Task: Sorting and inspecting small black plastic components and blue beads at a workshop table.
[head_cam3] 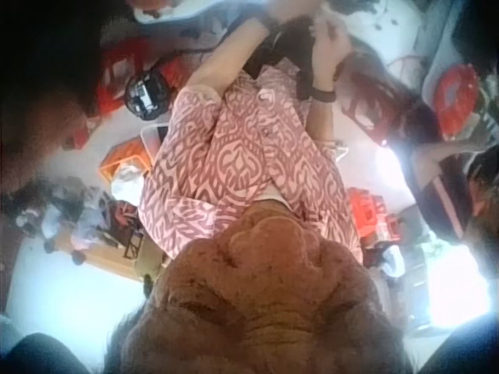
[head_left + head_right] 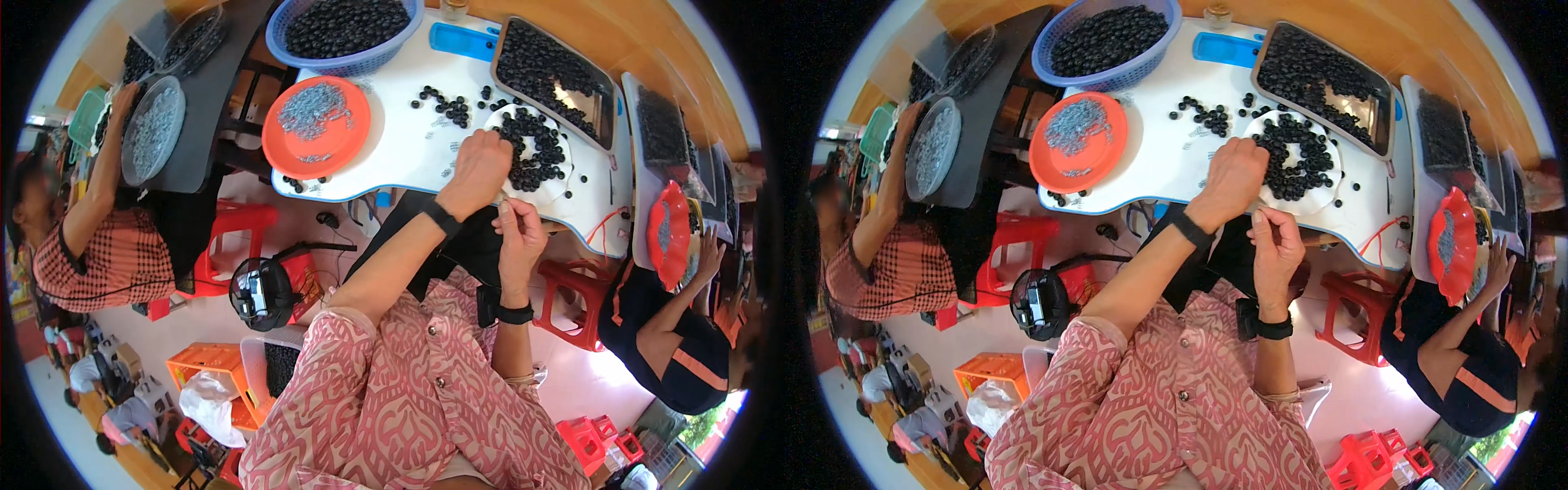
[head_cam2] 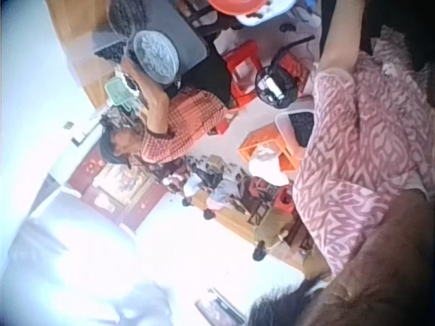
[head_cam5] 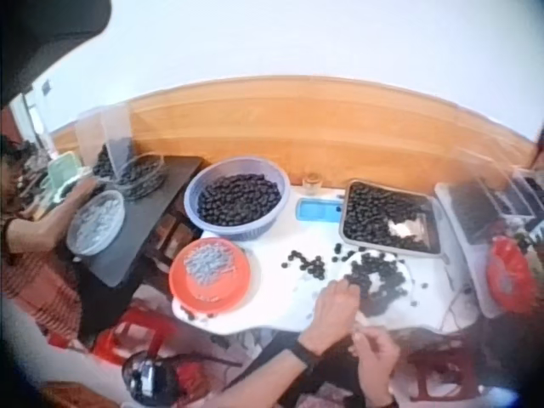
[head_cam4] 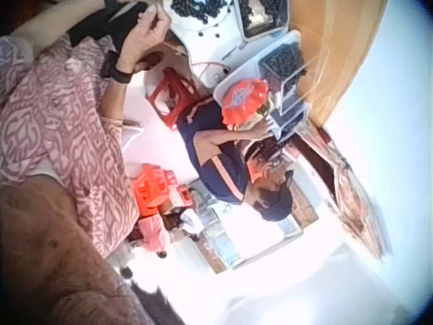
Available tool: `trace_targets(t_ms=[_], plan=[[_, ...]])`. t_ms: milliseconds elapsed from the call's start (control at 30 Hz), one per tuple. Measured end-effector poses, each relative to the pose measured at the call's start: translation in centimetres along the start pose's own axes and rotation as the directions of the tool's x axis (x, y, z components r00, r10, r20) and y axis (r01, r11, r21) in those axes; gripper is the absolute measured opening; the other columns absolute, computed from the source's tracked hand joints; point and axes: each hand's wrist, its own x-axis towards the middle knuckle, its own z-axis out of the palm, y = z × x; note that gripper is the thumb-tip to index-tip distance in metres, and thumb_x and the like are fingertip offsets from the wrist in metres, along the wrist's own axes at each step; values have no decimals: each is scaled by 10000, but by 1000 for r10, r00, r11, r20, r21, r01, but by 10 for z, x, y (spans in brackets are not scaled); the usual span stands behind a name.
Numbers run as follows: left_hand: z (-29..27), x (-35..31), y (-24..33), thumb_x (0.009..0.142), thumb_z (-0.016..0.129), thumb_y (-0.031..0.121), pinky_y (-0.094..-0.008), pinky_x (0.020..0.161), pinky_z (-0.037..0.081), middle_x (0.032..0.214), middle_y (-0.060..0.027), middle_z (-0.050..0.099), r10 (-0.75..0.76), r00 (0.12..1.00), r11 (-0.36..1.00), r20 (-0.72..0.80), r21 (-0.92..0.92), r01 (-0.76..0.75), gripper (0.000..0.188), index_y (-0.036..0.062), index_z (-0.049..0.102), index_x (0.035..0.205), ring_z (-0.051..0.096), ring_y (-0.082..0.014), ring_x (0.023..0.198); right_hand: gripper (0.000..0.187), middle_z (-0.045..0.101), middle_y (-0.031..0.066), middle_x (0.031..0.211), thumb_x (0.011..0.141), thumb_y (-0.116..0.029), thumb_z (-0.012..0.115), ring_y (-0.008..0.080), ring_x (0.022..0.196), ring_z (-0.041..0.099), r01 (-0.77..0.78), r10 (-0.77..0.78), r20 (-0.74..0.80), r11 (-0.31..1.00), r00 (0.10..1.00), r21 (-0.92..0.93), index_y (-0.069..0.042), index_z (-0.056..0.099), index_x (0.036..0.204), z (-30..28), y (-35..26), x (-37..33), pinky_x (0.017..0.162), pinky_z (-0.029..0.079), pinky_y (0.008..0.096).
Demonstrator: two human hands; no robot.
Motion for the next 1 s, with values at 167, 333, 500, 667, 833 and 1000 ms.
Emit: trace_targets(t_ms=[167, 333, 500, 667, 833, 1000], plan=[[-1, -4, -11, 755, 584, 60, -435, 704, 495, 838, -144, 577, -35, 998, 997, 44, -62, 37, 55, 34, 605, 798, 576, -341, 822, 119, 623, -11, 811, 910, -120, 650, 54, 668, 567, -27, 27, 3, 999, 1000, 36, -28, 641, 984, -1, 3, 2, 595, 457, 190], [-1, -1, -11, 780, 637, 108, -437, 707, 490, 866, -142, 567, 9, 998, 999, 60, -52, -5, 106, 31, 672, 843, 572, -332, 823, 129, 621, -12, 817, 913, -128, 647, 56, 686, 565, -52, 51, 15, 999, 999, 13, -27, 635, 992, -1, -1, 1, 625, 461, 196], [-3, 6, -6, 729, 595, 61, -400, 711, 467, 845, -142, 573, 27, 995, 1000, 99, -5, -26, 90, 25, 658, 781, 572, -308, 831, 118, 635, -7, 810, 913, -113, 640, 54, 664, 575, -36, 36, -3, 999, 999, 23, -24, 652, 989, 1, 2, 1, 583, 450, 187], [1, 11, -2, 722, 597, 61, -397, 712, 465, 836, -141, 579, 3, 992, 999, 129, 34, -8, 90, 17, 655, 775, 573, -307, 835, 122, 631, -8, 800, 915, -120, 639, 56, 666, 578, -46, 46, -4, 999, 999, 3, -21, 647, 986, -1, 3, 2, 585, 455, 193], [8, 12, -1, 746, 687, 146, -421, 710, 481, 835, -142, 577, -9, 989, 993, 150, 119, -9, 144, 19, 651, 806, 578, -317, 832, 112, 623, -6, 819, 913, -110, 639, 55, 671, 571, -41, 41, 4, 999, 999, 24, -19, 646, 977, -2, 5, 2, 586, 457, 194], [-1, 6, -4, 767, 686, 105, -401, 672, 500, 845, -133, 602, -34, 999, 995, 35, -96, 37, 132, 5, 641, 841, 612, -294, 795, 106, 617, -3, 840, 911, -104, 641, 55, 683, 568, -46, 46, -7, 999, 999, 21, -14, 643, 967, -7, 1, 2, 595, 460, 195]])
